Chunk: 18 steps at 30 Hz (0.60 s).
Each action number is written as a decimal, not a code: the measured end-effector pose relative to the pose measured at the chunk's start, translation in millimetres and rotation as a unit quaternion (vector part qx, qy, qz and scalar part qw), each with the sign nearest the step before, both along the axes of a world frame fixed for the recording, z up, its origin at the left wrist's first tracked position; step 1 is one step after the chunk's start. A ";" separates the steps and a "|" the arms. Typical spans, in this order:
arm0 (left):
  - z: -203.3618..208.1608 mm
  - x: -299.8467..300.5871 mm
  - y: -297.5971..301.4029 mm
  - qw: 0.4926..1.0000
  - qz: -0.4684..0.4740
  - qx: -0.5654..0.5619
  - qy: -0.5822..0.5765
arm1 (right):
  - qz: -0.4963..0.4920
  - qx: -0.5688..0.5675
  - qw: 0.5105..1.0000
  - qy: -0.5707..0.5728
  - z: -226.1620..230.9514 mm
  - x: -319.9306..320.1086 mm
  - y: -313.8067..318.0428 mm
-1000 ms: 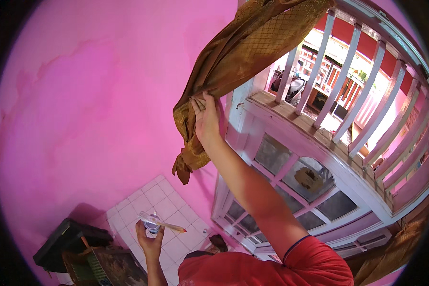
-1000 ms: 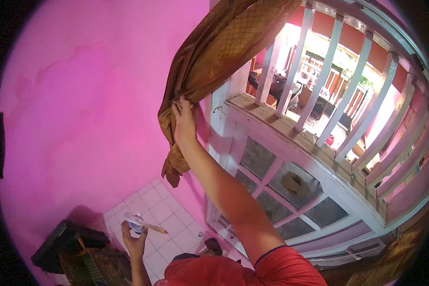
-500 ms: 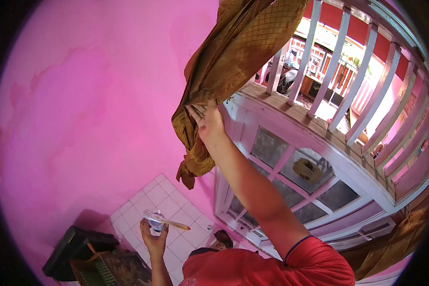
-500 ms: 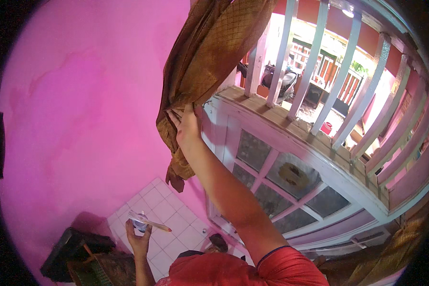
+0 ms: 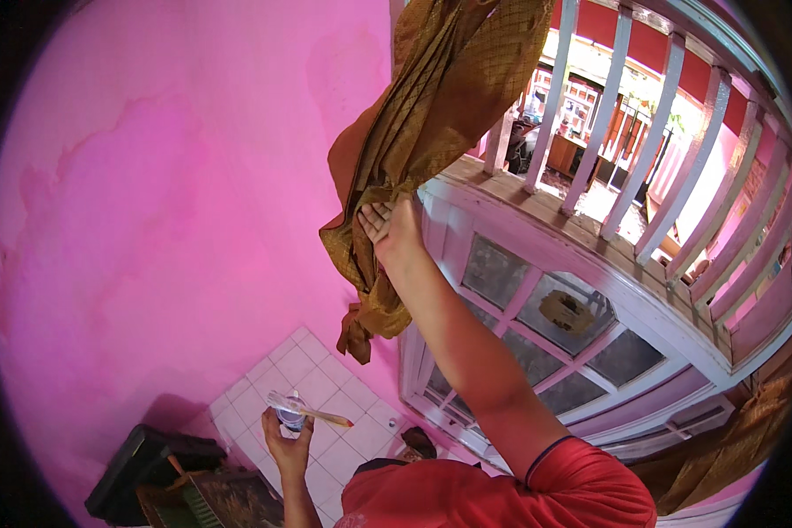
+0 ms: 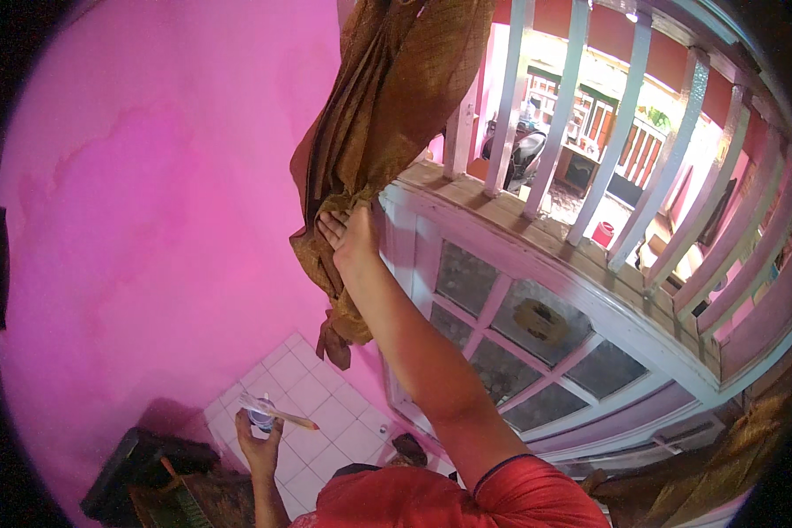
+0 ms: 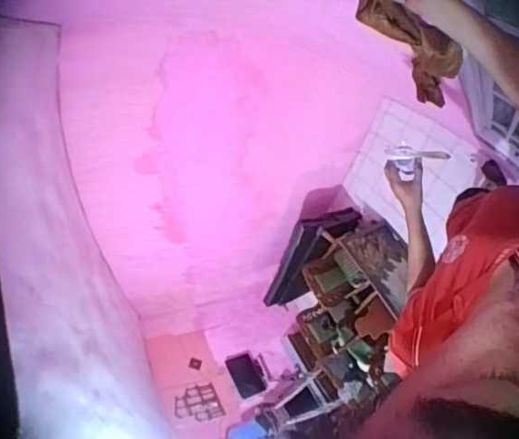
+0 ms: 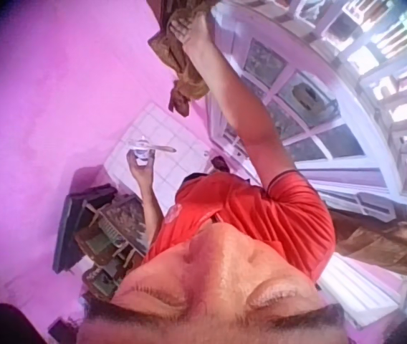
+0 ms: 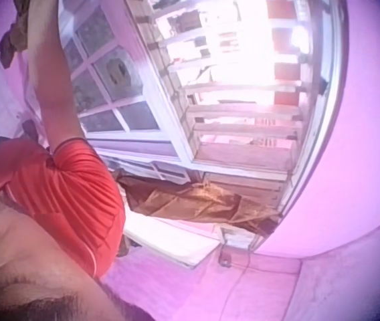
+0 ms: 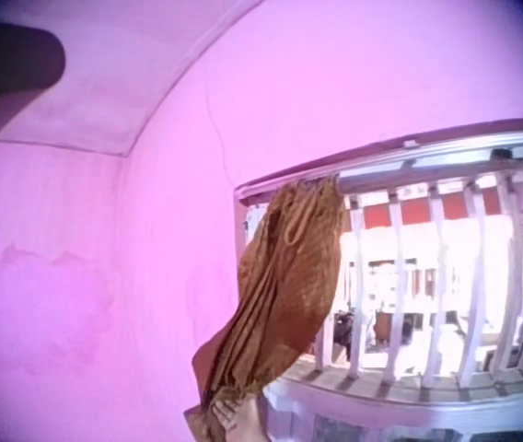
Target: The person paints the white wooden slats and frame of an interior window using a small brush, occasionally dipping the brush into a container of white paint and adjusting a gold curtain out of the way.
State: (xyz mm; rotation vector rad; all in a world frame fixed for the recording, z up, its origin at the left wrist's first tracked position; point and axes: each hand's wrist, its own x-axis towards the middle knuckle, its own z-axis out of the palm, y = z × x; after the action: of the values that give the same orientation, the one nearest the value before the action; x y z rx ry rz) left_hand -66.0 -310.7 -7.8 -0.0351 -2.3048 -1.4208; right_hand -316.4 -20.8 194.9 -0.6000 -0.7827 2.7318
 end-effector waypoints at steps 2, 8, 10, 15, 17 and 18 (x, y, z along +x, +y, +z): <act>-13.5 -2.3 -8.4 1.000 -0.006 -0.014 -0.004 | 0.004 -0.008 1.000 0.018 3.1 -2.6 -4.0; -15.7 -5.1 -10.9 0.999 -0.012 -0.040 0.003 | 0.007 -0.058 0.996 0.073 -0.6 -1.7 -4.1; -14.3 -1.8 -12.2 0.999 -0.006 -0.047 0.009 | 0.012 -0.065 0.994 0.084 -3.6 2.5 -6.9; -14.4 -2.8 -13.3 0.998 -0.004 -0.056 -0.009 | 0.014 -0.036 0.995 0.096 -23.5 8.4 -11.8; -11.5 0.3 -13.2 0.999 -0.004 -0.052 -0.013 | 0.013 -0.030 0.995 0.099 -32.4 15.8 -20.0; -9.0 0.9 -12.7 0.999 -0.005 -0.045 -0.012 | 0.011 -0.022 0.994 0.108 -35.7 19.6 -23.8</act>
State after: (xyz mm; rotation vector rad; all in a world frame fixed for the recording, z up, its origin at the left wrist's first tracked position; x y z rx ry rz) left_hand -65.1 -323.4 -16.8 -0.0567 -2.3908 -1.3273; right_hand -296.8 -44.7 159.2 -0.2977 -0.6822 2.7788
